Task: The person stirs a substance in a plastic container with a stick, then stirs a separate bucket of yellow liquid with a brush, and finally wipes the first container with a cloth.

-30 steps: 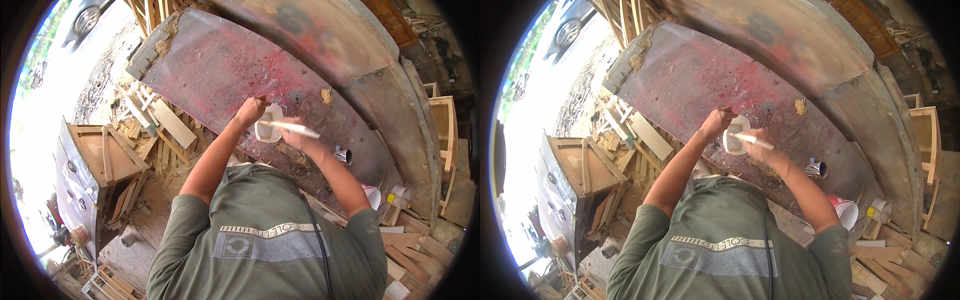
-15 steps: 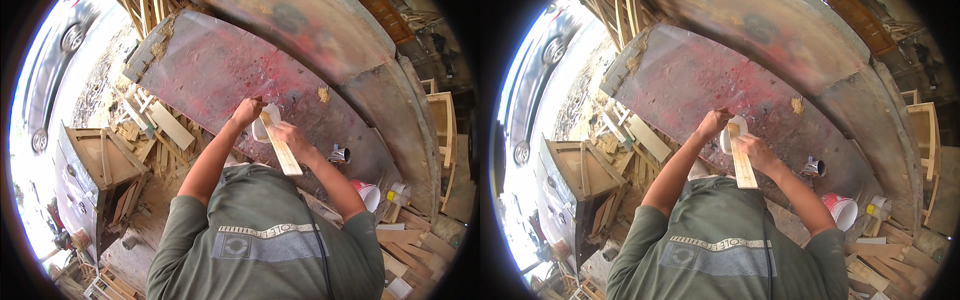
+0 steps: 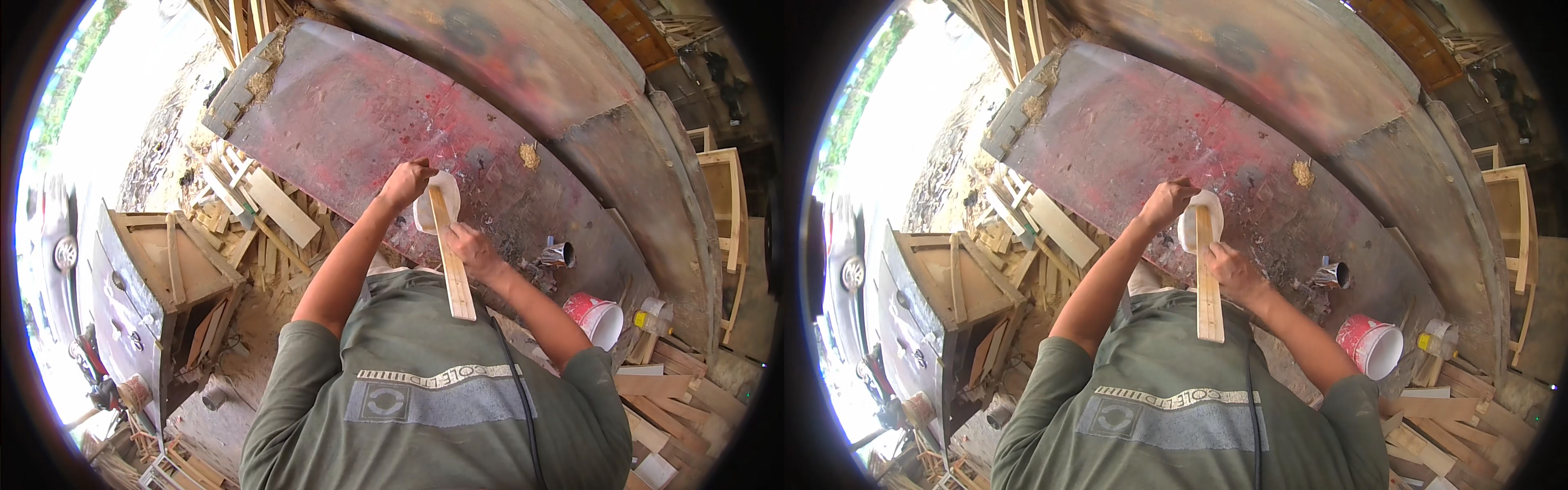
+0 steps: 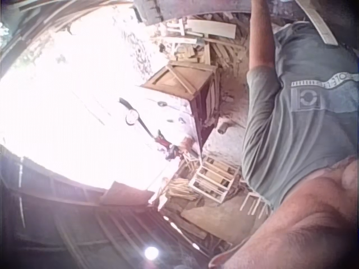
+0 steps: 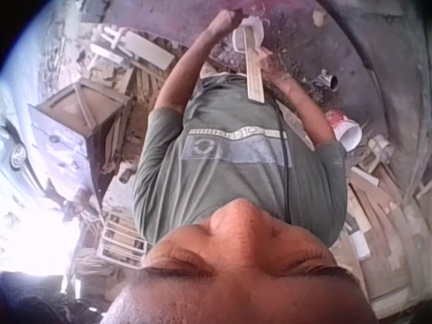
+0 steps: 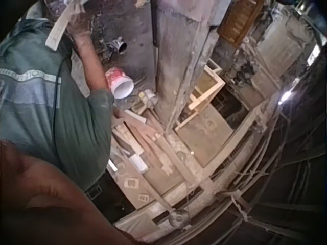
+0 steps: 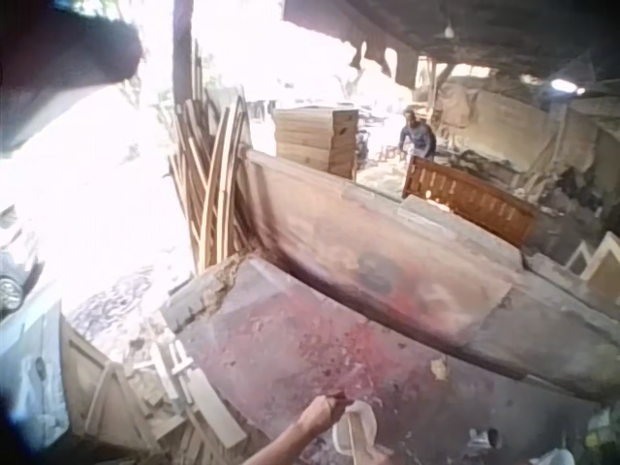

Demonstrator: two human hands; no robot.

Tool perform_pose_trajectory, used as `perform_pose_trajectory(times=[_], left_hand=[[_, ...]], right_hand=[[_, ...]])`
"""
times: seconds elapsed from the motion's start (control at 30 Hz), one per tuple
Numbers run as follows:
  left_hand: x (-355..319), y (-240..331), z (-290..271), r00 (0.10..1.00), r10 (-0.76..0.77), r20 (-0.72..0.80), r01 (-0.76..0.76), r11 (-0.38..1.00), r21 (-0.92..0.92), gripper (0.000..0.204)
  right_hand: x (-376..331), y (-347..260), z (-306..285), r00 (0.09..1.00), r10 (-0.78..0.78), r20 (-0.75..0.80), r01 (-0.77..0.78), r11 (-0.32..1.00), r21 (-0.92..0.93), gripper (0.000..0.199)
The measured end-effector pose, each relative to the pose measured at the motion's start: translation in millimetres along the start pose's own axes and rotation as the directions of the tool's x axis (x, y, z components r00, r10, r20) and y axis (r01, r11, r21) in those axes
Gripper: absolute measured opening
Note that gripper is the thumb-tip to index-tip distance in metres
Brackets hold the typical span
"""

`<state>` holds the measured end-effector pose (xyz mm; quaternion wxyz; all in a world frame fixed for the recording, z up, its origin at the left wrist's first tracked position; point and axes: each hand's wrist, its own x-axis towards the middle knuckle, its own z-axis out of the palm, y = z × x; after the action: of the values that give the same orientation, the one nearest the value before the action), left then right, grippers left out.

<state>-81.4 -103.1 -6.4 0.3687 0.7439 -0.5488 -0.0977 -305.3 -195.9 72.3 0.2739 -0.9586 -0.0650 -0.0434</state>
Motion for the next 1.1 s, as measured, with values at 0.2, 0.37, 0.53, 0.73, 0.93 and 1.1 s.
perform_pose_trajectory(times=[0.2, 0.37, 0.53, 0.73, 0.93, 1.1], left_hand=[[-1.1, 1.1, -2.2, 1.0, -0.009, 0.003, 0.009, 1.0, -0.017, 0.029], [-2.6, -3.4, 4.2, 1.0, 0.019, 0.01, -0.019, 1.0, -0.016, 0.03], [-2.5, -0.8, 6.8, 1.0, -0.028, 0.012, 0.028, 1.0, -0.001, 0.028], [-9.2, -2.6, 9.5, 0.999, -0.011, -0.03, 0.011, 1.0, -0.019, 0.028], [-17.2, 16.0, -19.1, 0.998, -0.057, -0.037, 0.056, 0.998, -0.018, 0.03], [-26.5, 16.0, -33.0, 0.995, 0.038, -0.093, -0.025, 0.991, 0.134, 0.034]], right_hand=[[5.5, 5.8, 3.0, 0.986, 0.027, -0.166, -0.024, 0.999, 0.022, 0.024], [0.8, -3.7, -1.1, 0.997, 0.073, -0.003, -0.073, 0.997, 0.028, 0.035], [7.0, 12.9, -4.5, 0.985, 0.02, -0.172, -0.015, 0.999, 0.031, 0.033], [-13.9, 8.8, -5.7, 0.989, 0.088, -0.122, -0.073, 0.99, 0.123, 0.027], [-6.3, -21.7, -55.9, 0.943, 0.242, -0.229, -0.17, 0.94, 0.297, 0.027], [-6.4, -38.2, -72.1, 0.928, 0.28, -0.245, -0.194, 0.927, 0.321, 0.027]])
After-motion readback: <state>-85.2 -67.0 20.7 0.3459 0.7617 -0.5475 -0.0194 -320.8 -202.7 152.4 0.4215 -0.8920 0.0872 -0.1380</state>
